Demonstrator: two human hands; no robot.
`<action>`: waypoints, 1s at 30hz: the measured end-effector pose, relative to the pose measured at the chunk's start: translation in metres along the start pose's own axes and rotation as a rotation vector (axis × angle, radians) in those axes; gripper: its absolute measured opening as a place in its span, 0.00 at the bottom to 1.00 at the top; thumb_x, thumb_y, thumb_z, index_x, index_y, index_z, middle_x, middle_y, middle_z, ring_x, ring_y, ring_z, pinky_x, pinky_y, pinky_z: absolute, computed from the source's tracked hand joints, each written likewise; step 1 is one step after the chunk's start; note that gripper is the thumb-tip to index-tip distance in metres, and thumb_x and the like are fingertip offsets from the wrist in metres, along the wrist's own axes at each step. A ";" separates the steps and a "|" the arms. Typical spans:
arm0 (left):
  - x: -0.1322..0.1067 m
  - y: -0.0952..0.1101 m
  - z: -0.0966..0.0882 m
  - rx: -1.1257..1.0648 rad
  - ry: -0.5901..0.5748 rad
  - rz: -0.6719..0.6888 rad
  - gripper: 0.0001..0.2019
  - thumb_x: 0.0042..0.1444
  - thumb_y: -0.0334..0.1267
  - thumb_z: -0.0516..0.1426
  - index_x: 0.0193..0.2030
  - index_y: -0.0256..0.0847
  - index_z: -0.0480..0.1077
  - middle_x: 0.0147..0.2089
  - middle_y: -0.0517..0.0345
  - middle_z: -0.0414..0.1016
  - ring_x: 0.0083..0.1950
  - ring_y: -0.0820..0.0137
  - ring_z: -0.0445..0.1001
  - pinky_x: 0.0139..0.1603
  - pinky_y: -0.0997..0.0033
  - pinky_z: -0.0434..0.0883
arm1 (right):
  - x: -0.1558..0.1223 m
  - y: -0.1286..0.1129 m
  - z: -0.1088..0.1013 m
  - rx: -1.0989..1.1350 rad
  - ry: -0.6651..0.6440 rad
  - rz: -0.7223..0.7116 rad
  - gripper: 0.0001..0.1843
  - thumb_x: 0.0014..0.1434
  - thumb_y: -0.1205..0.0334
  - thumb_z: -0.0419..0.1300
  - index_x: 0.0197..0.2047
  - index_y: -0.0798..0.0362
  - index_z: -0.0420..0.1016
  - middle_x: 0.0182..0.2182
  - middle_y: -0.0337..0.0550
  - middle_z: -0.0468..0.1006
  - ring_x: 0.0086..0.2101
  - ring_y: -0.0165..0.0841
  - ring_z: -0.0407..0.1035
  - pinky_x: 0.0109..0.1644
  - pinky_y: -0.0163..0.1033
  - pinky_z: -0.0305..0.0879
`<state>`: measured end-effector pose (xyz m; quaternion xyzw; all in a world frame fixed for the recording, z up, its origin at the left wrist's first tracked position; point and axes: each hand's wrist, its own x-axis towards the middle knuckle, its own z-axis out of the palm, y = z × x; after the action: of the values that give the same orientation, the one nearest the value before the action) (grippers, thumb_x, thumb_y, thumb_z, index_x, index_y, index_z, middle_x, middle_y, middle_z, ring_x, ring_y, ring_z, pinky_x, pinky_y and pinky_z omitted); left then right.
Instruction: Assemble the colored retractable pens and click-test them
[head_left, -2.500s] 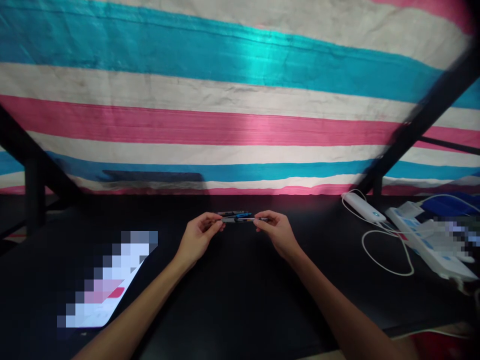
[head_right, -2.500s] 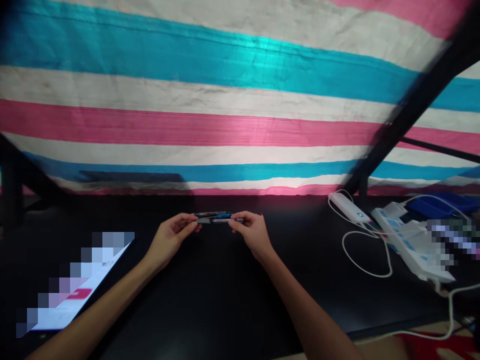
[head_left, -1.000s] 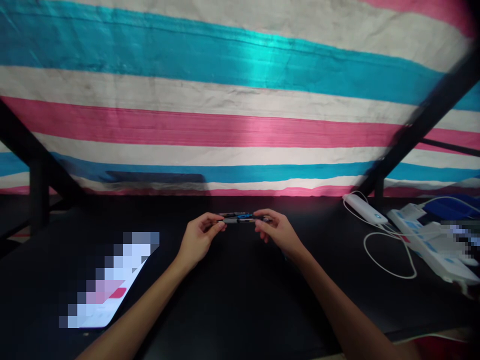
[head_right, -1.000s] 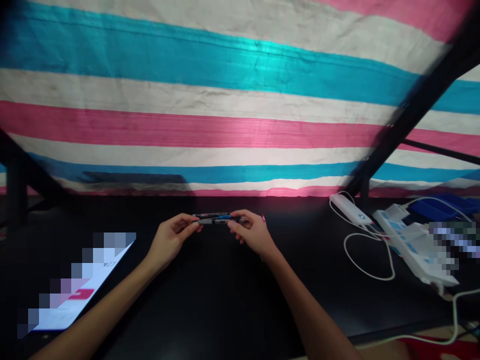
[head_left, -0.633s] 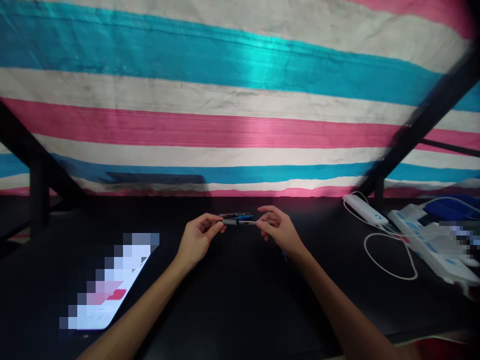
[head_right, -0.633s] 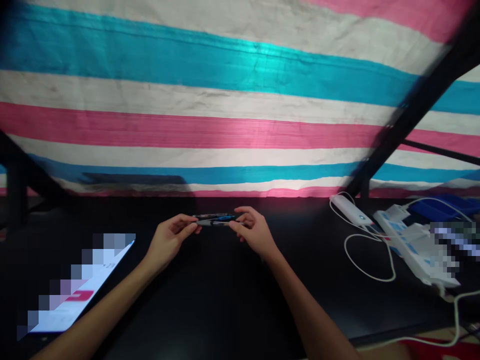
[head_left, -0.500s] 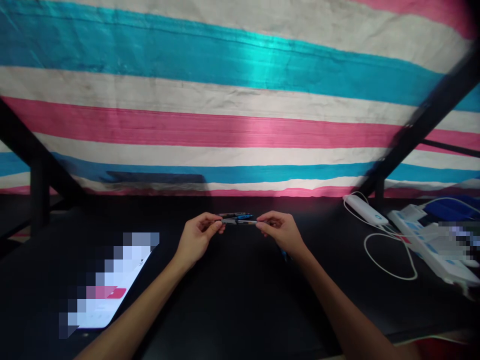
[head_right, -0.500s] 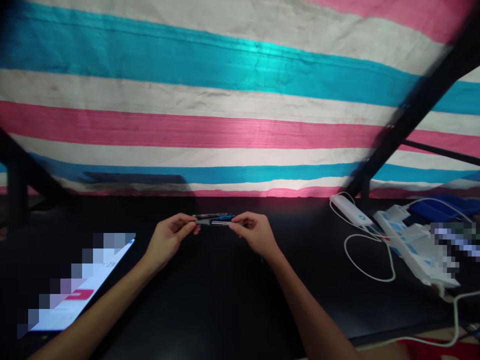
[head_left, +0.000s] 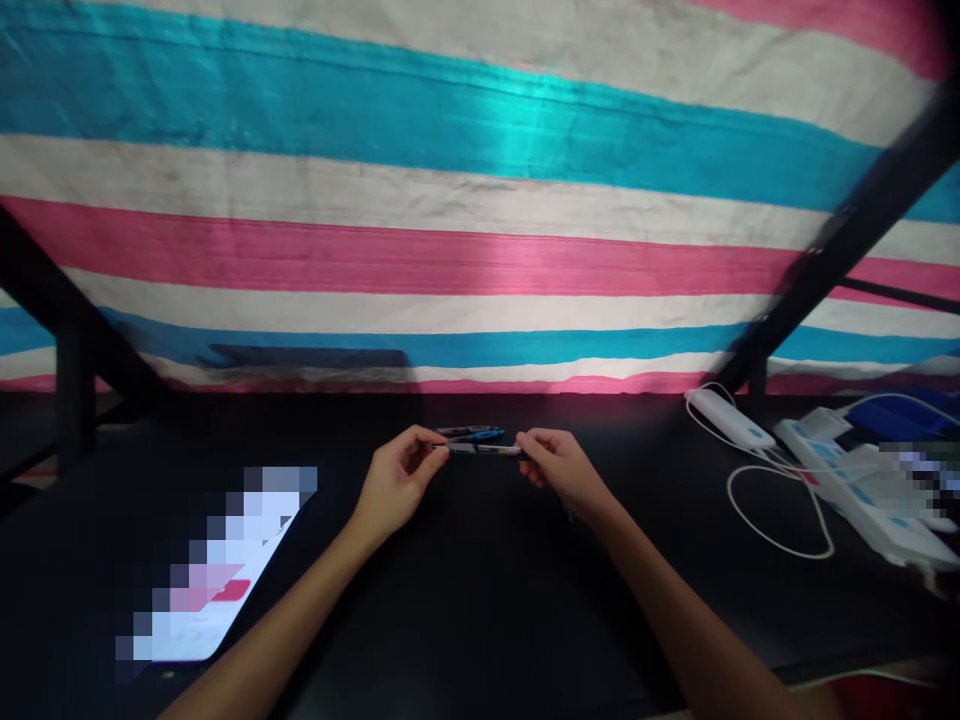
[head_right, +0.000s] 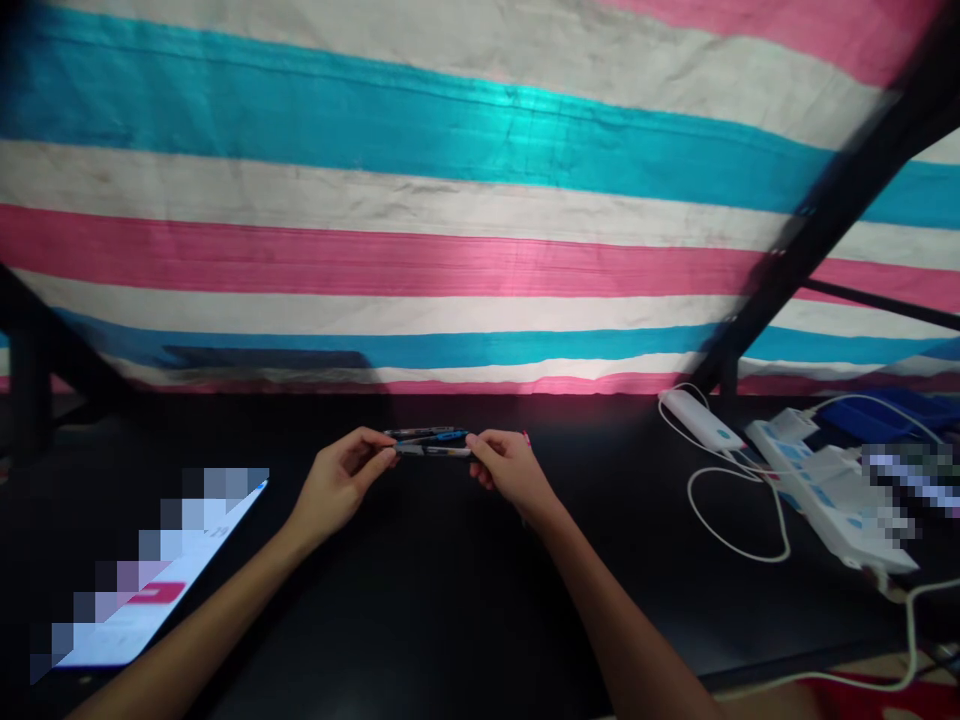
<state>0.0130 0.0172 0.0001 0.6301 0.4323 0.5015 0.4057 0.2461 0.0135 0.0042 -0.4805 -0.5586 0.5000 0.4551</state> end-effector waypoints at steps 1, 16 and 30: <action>0.000 0.001 0.000 -0.040 -0.019 -0.019 0.08 0.53 0.40 0.60 0.36 0.38 0.70 0.31 0.59 0.73 0.34 0.70 0.72 0.38 0.71 0.68 | 0.000 -0.001 0.000 -0.004 0.029 -0.042 0.17 0.55 0.49 0.60 0.28 0.55 0.72 0.18 0.37 0.71 0.17 0.24 0.61 0.20 0.29 0.56; 0.003 -0.001 0.001 -0.294 -0.210 -0.298 0.13 0.54 0.45 0.59 0.35 0.34 0.72 0.23 0.62 0.67 0.24 0.76 0.63 0.25 0.76 0.57 | -0.002 0.003 0.007 -0.131 0.129 -0.271 0.08 0.53 0.56 0.63 0.30 0.53 0.75 0.21 0.38 0.72 0.22 0.29 0.66 0.26 0.34 0.62; -0.002 0.001 0.000 0.168 -0.063 0.000 0.12 0.56 0.44 0.55 0.34 0.39 0.75 0.23 0.61 0.68 0.24 0.72 0.63 0.24 0.76 0.56 | -0.002 0.005 0.011 -0.007 0.121 -0.088 0.14 0.51 0.51 0.63 0.29 0.54 0.72 0.18 0.37 0.70 0.19 0.28 0.65 0.19 0.30 0.52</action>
<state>0.0129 0.0154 0.0005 0.6773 0.4598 0.4436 0.3648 0.2359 0.0099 -0.0017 -0.4862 -0.5526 0.4475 0.5078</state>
